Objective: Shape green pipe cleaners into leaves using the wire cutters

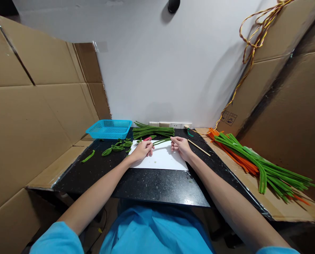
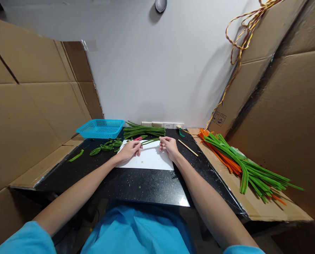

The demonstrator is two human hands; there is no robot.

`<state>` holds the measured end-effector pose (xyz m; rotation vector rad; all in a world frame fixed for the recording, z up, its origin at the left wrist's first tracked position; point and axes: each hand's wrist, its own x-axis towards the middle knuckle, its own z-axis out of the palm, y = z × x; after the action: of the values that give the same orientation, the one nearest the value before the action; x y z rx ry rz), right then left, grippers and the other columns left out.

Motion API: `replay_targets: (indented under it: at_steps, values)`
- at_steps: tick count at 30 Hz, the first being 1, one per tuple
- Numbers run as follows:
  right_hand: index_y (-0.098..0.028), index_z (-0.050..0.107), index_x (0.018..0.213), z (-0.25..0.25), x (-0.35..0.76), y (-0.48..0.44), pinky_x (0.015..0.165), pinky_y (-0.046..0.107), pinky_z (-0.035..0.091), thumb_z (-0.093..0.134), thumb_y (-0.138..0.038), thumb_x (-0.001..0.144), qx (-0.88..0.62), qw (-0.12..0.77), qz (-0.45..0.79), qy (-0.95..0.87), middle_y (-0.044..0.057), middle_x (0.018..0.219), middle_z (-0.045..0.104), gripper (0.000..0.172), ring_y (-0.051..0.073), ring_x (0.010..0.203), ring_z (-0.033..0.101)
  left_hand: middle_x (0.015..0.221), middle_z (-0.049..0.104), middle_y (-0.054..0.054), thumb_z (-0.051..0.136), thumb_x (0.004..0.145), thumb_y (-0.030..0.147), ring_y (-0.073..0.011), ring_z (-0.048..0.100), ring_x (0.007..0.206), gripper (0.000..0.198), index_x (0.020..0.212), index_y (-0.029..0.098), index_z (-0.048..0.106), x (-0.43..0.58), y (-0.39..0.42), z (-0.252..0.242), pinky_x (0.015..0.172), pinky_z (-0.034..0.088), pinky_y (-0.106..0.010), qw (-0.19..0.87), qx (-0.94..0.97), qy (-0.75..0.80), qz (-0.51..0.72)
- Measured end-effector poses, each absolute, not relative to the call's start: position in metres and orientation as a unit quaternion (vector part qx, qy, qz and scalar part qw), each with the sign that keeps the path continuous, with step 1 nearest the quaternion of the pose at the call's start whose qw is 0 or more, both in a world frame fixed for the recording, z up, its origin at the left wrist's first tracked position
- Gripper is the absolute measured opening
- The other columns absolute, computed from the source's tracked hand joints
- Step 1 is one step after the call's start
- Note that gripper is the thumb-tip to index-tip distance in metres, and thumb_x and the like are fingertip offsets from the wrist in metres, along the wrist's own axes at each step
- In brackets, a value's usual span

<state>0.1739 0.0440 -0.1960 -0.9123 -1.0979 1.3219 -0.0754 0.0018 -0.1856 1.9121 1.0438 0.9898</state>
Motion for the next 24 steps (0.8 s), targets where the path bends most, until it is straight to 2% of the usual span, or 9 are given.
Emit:
replay_targets:
  at_steps: [3,6,9,12,15,21,24]
  values:
    - [-0.017,0.066,0.072,-0.1946,0.1744,0.044,0.041,0.023,0.055,0.098,-0.048,0.065,-0.395,0.564,0.551,-0.472,0.0,0.058,0.063,0.045,0.011,0.046,0.058,0.062,0.069,-0.003,0.052,0.102,0.045,-0.0116,0.05,0.046,0.034,0.083,0.018,0.059,-0.0753,0.003,-0.1871,0.051,0.038,-0.024,0.356,0.738,0.415,0.396]
    - [-0.017,0.067,0.07,-0.1931,0.1767,0.0439,0.04,0.022,0.054,0.099,-0.051,0.06,-0.402,0.569,0.539,-0.474,0.0,0.058,0.062,0.048,0.011,0.046,0.057,0.074,0.071,-0.005,0.049,0.103,0.048,-0.0111,0.053,0.051,0.035,0.087,0.018,0.057,-0.0752,0.0049,-0.1887,0.055,0.043,-0.025,0.357,0.732,0.411,0.41]
    - [-0.017,0.067,0.069,-0.1931,0.1785,0.0439,0.039,0.022,0.053,0.099,-0.052,0.058,-0.409,0.574,0.529,-0.472,0.0,0.057,0.061,0.049,0.01,0.045,0.056,0.082,0.071,-0.006,0.058,0.097,0.049,-0.0128,0.058,0.059,0.032,0.089,0.018,0.06,-0.0754,0.0061,-0.1893,0.06,0.047,-0.026,0.352,0.735,0.405,0.415]
    - [-0.018,0.065,0.068,-0.1944,0.1785,0.044,0.039,0.022,0.052,0.098,-0.051,0.061,-0.414,0.58,0.521,-0.47,0.0,0.056,0.061,0.047,0.01,0.044,0.055,0.079,0.07,-0.005,0.069,0.09,0.045,-0.0145,0.059,0.062,0.029,0.091,0.017,0.066,-0.0757,0.0061,-0.189,0.06,0.046,-0.026,0.339,0.739,0.41,0.414]
    - [-0.019,0.063,0.067,-0.1951,0.1774,0.0439,0.038,0.021,0.05,0.097,-0.05,0.062,-0.416,0.584,0.515,-0.469,-0.001,0.055,0.06,0.047,0.01,0.043,0.054,0.074,0.07,-0.004,0.071,0.088,0.043,-0.0145,0.059,0.058,0.028,0.088,0.016,0.068,-0.0763,0.0049,-0.1883,0.058,0.045,-0.027,0.335,0.74,0.417,0.409]
    - [-0.018,0.063,0.066,-0.1945,0.1751,0.042,0.035,0.02,0.045,0.097,-0.049,0.061,-0.412,0.588,0.513,-0.471,-0.001,0.054,0.059,0.046,0.009,0.041,0.051,0.077,0.075,-0.008,0.064,0.096,0.046,-0.0115,0.058,0.052,0.037,0.076,0.015,0.068,-0.0783,0.0022,-0.1869,0.055,0.044,-0.024,0.352,0.731,0.42,0.407]
    - [-0.018,0.064,0.068,-0.1942,0.1737,0.0407,0.035,0.021,0.047,0.096,-0.049,0.063,-0.405,0.592,0.515,-0.47,0.0,0.057,0.062,0.045,0.01,0.041,0.053,0.077,0.076,-0.01,0.062,0.098,0.048,-0.0104,0.057,0.051,0.042,0.075,0.014,0.068,-0.0787,0.0038,-0.1877,0.054,0.043,-0.023,0.367,0.719,0.42,0.414]
